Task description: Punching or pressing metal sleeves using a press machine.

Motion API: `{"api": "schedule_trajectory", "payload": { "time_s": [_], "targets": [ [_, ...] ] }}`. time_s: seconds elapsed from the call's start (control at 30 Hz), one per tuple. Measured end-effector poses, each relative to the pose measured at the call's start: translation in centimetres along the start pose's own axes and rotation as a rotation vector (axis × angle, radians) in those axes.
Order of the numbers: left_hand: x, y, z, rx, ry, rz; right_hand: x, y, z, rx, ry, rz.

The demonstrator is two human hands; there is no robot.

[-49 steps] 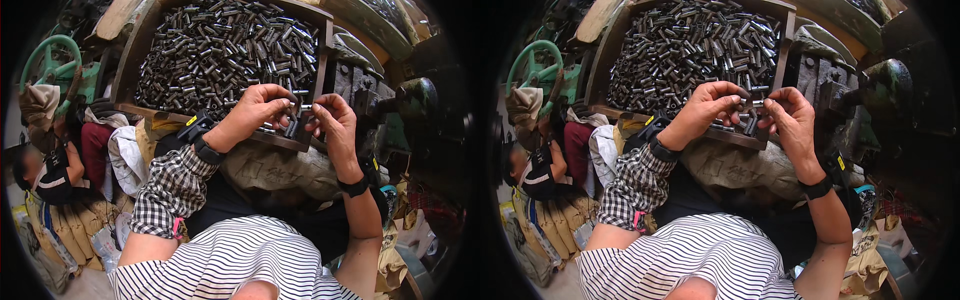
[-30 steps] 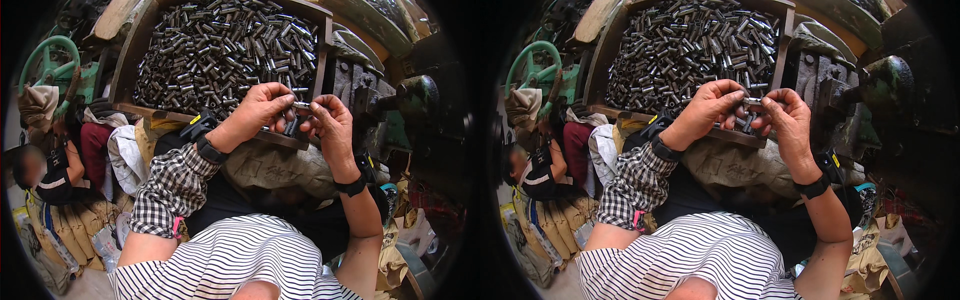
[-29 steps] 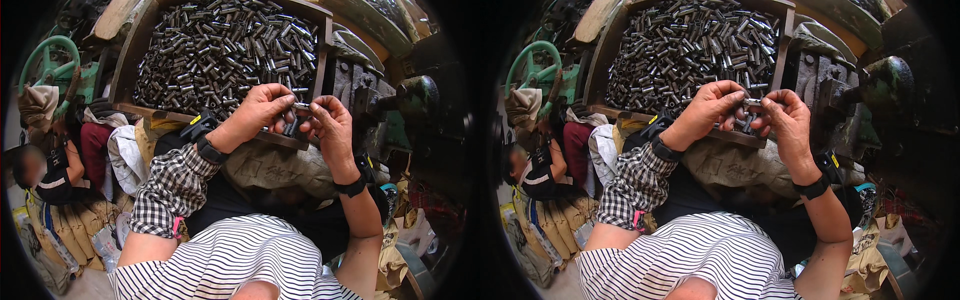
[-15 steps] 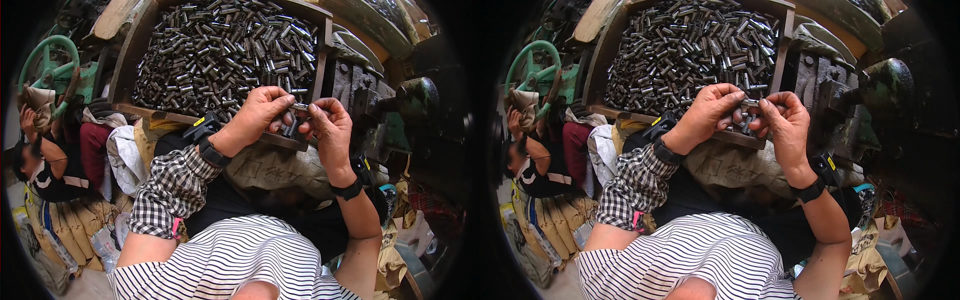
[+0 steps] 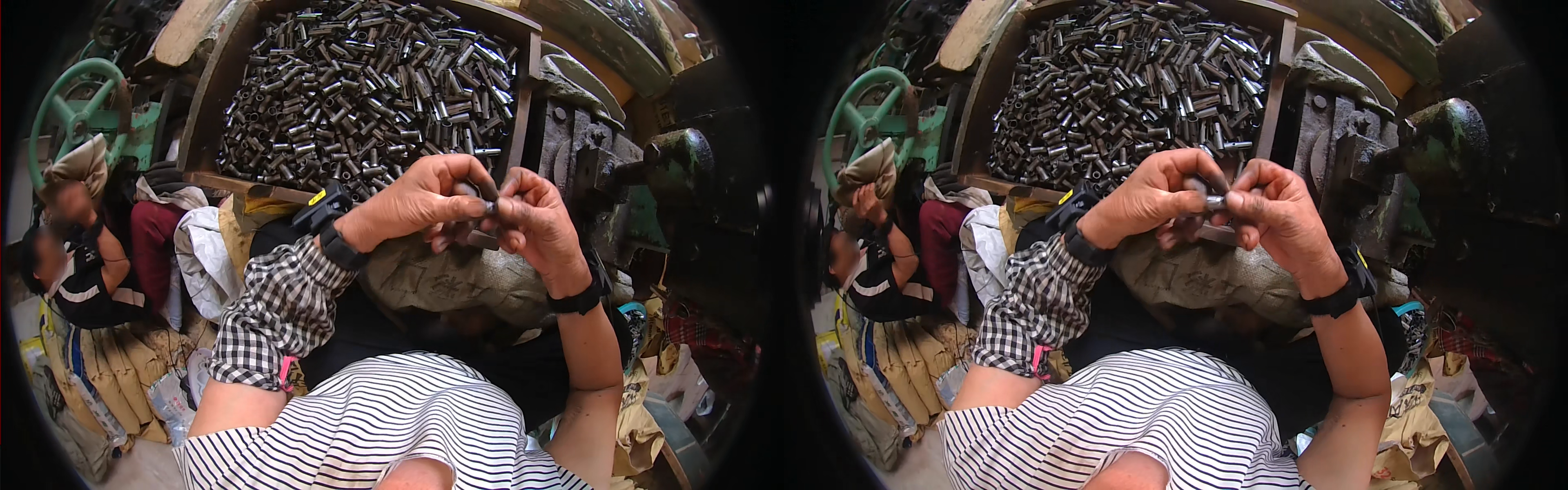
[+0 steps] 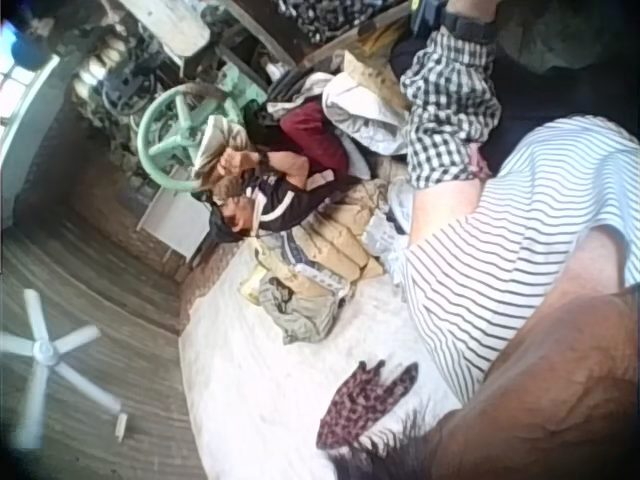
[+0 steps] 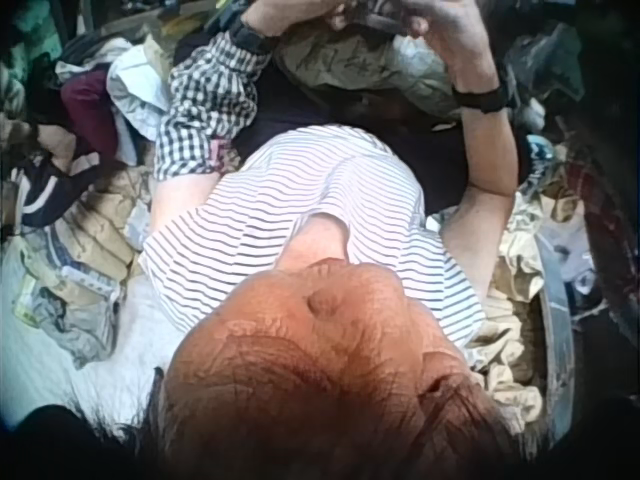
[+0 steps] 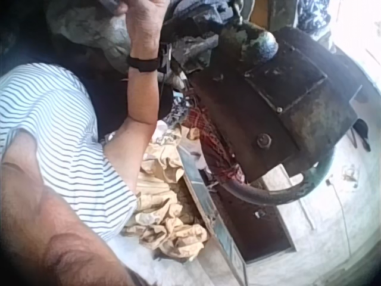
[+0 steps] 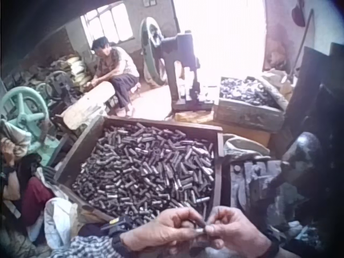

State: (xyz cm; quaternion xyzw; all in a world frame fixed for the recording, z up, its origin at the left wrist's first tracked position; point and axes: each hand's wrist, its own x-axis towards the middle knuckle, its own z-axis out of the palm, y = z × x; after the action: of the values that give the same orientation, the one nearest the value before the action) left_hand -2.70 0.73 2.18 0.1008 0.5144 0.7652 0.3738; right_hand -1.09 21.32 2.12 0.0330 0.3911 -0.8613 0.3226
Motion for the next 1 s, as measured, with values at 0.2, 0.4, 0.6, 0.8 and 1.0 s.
{"api": "schedule_trajectory", "payload": {
  "time_s": [0.2,0.4,0.6,0.8,1.0],
  "targets": [
    [-0.3,-0.1,0.1,-0.050,-0.117,0.068,0.1,0.1,0.4,-0.036,-0.047,-0.029],
    [-0.4,0.2,-0.2,-0.021,0.013,0.117,0.1,-0.3,1.0,-0.077,0.071,-0.039],
    [-0.2,-0.2,0.2,-0.033,-0.060,0.046,-0.1,-0.4,1.0,0.059,-0.077,0.060],
    [-0.2,-0.2,-0.3,0.127,-0.202,0.068,-0.3,-0.7,0.7,-0.142,-0.016,0.090],
    [-1.4,1.9,-1.9,0.176,0.111,-0.010,1.6,-0.1,0.9,-0.372,0.266,-0.075]
  ]
}}
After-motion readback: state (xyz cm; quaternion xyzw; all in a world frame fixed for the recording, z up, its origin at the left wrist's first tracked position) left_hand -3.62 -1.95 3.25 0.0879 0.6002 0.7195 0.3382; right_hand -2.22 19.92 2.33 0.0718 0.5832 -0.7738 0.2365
